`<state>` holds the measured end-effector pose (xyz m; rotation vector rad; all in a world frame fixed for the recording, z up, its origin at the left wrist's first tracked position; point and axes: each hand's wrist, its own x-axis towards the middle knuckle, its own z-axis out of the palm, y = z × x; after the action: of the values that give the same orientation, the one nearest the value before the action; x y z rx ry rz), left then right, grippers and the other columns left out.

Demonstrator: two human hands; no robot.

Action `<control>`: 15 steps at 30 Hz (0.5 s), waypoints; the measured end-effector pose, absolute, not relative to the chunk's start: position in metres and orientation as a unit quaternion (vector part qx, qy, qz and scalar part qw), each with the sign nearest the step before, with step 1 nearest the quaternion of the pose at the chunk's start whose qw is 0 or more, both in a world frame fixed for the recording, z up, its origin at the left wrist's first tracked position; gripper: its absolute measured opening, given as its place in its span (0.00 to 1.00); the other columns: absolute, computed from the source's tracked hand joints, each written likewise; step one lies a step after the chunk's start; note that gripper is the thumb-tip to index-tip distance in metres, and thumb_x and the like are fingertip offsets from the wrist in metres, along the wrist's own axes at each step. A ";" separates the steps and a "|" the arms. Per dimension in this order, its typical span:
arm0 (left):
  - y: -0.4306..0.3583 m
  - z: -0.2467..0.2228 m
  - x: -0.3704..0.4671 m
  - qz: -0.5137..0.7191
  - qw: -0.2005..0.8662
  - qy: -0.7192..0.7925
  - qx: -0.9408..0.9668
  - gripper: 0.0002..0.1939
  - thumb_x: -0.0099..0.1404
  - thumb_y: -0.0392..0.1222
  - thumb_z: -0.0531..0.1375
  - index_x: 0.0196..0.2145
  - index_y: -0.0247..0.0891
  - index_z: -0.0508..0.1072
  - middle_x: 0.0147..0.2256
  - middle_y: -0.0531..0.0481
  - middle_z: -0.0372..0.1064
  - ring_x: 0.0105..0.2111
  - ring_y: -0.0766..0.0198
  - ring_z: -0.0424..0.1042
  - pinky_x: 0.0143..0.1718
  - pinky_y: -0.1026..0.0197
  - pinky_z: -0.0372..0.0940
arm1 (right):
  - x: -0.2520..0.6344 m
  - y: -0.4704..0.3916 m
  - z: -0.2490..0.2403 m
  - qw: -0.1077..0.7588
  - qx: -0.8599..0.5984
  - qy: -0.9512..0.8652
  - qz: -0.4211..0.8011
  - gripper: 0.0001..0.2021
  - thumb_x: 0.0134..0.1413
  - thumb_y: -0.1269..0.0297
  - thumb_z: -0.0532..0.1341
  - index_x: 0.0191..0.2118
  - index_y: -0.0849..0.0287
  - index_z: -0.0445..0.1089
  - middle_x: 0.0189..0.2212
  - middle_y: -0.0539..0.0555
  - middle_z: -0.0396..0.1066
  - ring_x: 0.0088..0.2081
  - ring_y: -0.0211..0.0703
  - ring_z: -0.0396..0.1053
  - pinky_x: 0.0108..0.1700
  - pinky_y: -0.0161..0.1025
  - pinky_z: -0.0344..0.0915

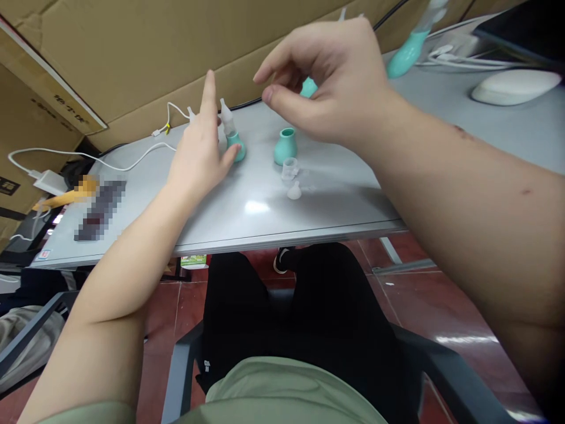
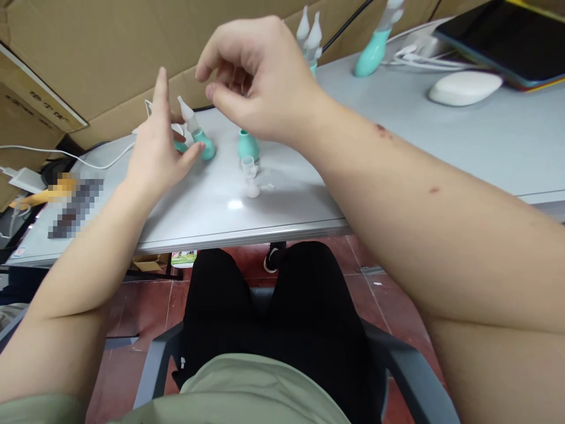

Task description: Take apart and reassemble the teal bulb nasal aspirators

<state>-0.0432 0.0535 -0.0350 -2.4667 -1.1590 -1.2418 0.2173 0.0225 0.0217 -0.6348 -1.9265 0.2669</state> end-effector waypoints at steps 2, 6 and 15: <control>0.033 -0.024 -0.036 -0.423 0.130 -0.370 -0.817 0.57 0.65 0.56 0.69 0.82 0.48 0.46 0.52 0.37 0.72 0.37 0.47 0.70 0.45 0.42 0.71 | 0.217 0.017 0.025 0.542 -0.236 -0.798 0.119 0.08 0.59 0.74 0.66 0.43 0.63 0.81 0.33 0.51 0.73 0.34 0.36 0.69 0.38 0.38 0.62; 0.008 -0.008 -0.024 -0.393 0.138 -0.288 -0.862 0.41 0.72 0.55 0.64 0.78 0.51 0.58 0.60 0.36 0.69 0.54 0.42 0.72 0.52 0.43 0.75 | 0.232 0.004 0.044 0.504 -0.295 -0.798 0.148 0.07 0.60 0.80 0.67 0.33 0.64 0.78 0.27 0.46 0.70 0.29 0.29 0.64 0.32 0.34 0.56; -0.014 -0.013 -0.006 -0.251 0.007 -0.129 -0.959 0.21 0.78 0.43 0.61 0.66 0.57 0.75 0.56 0.46 0.77 0.51 0.52 0.81 0.54 0.47 0.77 | 0.296 0.053 0.023 0.089 -0.352 -0.894 0.264 0.16 0.42 0.66 0.85 0.26 0.65 0.78 0.19 0.37 0.67 0.16 0.21 0.57 0.18 0.25 0.47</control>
<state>-0.0061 -0.0144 -0.0133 -2.9996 -0.4029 -0.7855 0.2960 0.0534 0.0228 -1.0471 -2.6599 0.7847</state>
